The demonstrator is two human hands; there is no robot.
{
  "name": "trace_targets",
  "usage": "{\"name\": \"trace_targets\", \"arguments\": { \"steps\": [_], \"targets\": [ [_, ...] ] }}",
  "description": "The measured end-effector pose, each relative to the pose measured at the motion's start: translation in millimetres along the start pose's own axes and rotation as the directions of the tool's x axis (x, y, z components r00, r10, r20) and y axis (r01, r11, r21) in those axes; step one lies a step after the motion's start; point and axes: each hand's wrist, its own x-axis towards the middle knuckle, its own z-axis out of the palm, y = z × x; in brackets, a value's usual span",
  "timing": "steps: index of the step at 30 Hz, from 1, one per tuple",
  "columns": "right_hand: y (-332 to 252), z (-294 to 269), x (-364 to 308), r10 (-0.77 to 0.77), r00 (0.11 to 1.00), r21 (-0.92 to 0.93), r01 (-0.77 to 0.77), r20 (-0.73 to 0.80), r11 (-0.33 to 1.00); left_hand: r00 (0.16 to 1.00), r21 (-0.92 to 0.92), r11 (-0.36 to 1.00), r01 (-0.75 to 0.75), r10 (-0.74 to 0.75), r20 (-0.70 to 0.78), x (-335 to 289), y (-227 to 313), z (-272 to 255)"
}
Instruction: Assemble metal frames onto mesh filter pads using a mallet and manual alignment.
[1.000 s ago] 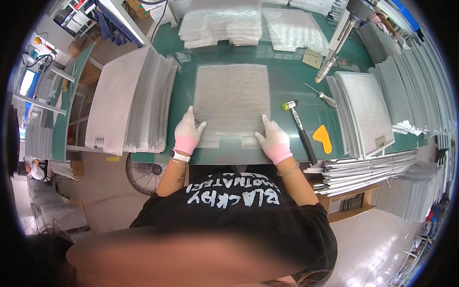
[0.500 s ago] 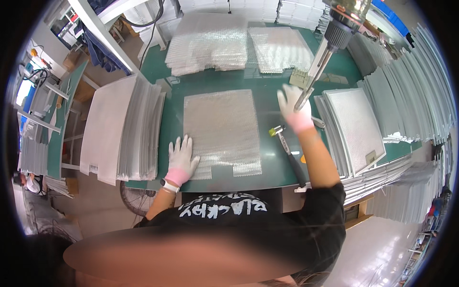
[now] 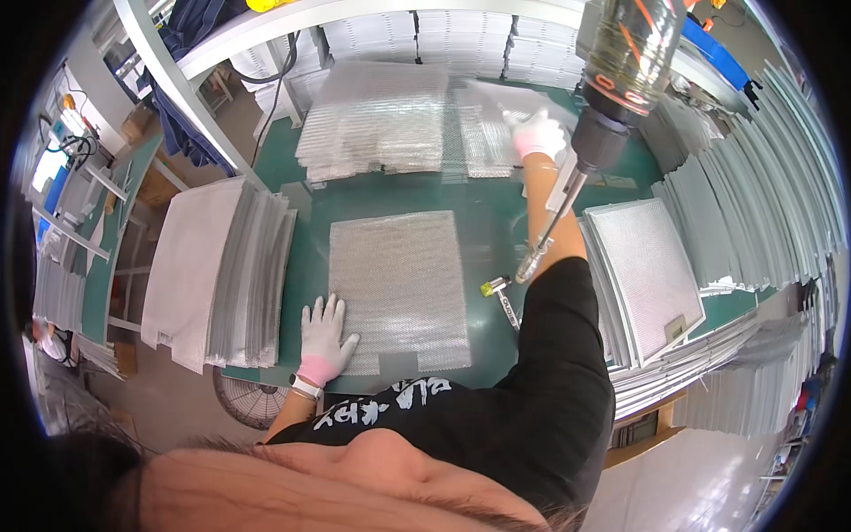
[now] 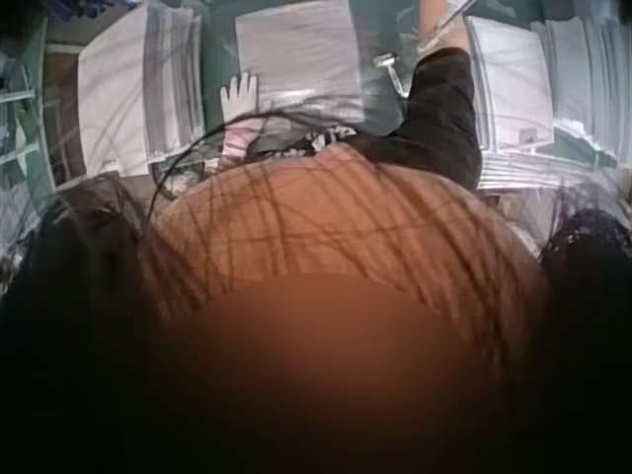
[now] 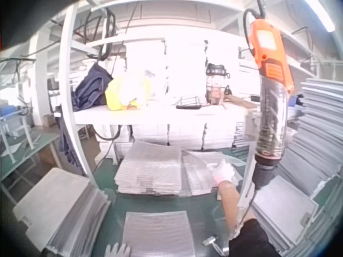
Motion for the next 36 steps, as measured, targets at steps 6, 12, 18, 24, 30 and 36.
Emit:
{"name": "trace_targets", "arguments": {
  "steps": [6,12,18,24,30,36],
  "targets": [
    [32.9,-67.5,-44.8,-0.06,0.914,0.561,0.297,-0.401,0.773,1.0,-0.069,0.997,0.018,-0.019,-0.011,2.9,-14.0,13.1],
    [99.1,-32.8,-70.9,-0.203,0.836,0.749,0.547,-0.51,0.374,0.998,-0.09,0.996,0.02,-0.015,0.056,30.9,-9.2,-12.5],
    [81.3,-29.3,-280.5,-0.467,0.683,0.69,0.698,-0.562,0.191,0.925,-0.857,0.381,-0.346,-0.016,-0.38,9.5,39.3,-31.3],
    [98.8,-62.0,-363.4,-0.714,0.667,0.437,0.718,-0.212,0.541,0.872,-0.876,-0.263,-0.404,-0.4,-0.282,-21.3,76.6,-39.9],
    [108.6,-108.8,-331.3,-0.507,0.849,0.464,0.391,0.152,0.795,0.937,-0.971,-0.093,-0.219,-0.299,-0.183,-25.0,25.2,-44.2],
    [124.6,-51.3,-335.8,-0.495,0.853,0.449,0.381,0.167,0.808,0.837,-0.513,0.832,-0.213,-0.115,-0.535,-1.9,16.2,-28.9]
  ]
}}
